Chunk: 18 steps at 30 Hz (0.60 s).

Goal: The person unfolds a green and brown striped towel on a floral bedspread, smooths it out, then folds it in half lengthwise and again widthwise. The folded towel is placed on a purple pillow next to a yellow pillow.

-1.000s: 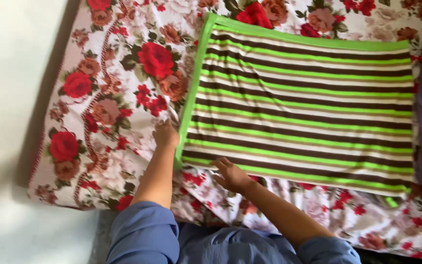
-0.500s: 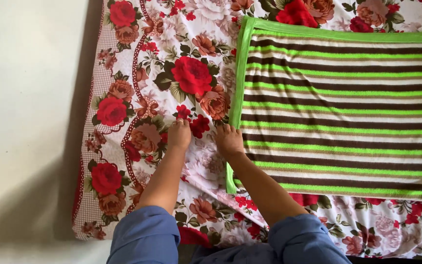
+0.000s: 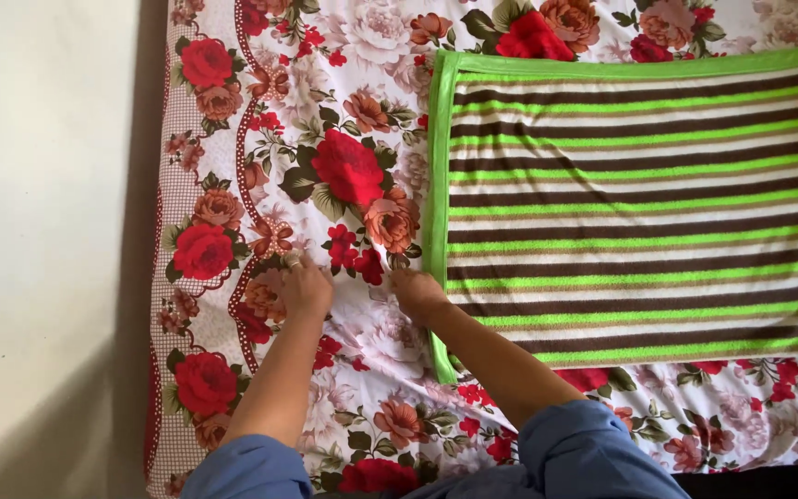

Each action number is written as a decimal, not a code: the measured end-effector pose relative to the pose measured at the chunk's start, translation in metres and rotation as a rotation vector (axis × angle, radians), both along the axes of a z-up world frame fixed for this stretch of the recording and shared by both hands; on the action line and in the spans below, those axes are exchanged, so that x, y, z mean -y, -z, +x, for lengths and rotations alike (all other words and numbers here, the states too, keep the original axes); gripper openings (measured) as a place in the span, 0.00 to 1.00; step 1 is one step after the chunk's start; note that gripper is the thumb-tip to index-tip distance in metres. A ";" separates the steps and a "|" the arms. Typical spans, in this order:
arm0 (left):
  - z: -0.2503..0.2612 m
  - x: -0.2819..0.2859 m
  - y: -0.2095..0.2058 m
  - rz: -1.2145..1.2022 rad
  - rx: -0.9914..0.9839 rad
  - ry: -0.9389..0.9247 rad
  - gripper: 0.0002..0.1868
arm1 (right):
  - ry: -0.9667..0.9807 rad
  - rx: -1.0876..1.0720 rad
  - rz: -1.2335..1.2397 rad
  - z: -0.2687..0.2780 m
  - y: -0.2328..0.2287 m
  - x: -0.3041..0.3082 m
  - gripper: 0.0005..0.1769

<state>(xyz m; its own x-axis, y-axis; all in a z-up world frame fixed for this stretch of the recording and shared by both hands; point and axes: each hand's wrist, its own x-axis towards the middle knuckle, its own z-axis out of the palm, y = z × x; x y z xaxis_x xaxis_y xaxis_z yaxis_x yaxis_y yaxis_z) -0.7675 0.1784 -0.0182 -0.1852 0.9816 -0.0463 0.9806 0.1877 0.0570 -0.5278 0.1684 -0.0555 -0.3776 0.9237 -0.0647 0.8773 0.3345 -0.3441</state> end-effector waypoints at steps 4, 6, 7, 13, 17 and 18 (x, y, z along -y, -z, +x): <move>-0.020 -0.015 0.029 -0.195 0.126 -0.320 0.40 | -0.113 -0.044 0.069 0.005 0.018 0.009 0.11; -0.034 -0.017 0.052 -0.280 0.141 -0.378 0.42 | -0.131 -0.056 0.096 0.006 0.000 0.016 0.13; -0.035 -0.017 0.055 -0.335 0.146 -0.312 0.33 | -0.120 -0.182 -0.060 0.010 -0.014 0.019 0.10; -0.032 0.032 -0.045 -0.275 -0.083 -0.027 0.19 | -0.035 -0.438 0.013 0.033 -0.069 0.029 0.13; -0.065 0.013 -0.016 -0.279 -0.153 -0.057 0.23 | 0.025 -0.305 0.310 0.075 -0.094 0.051 0.26; -0.052 0.013 -0.028 -0.275 -0.151 -0.045 0.23 | 0.036 -0.300 0.314 0.085 -0.093 0.062 0.26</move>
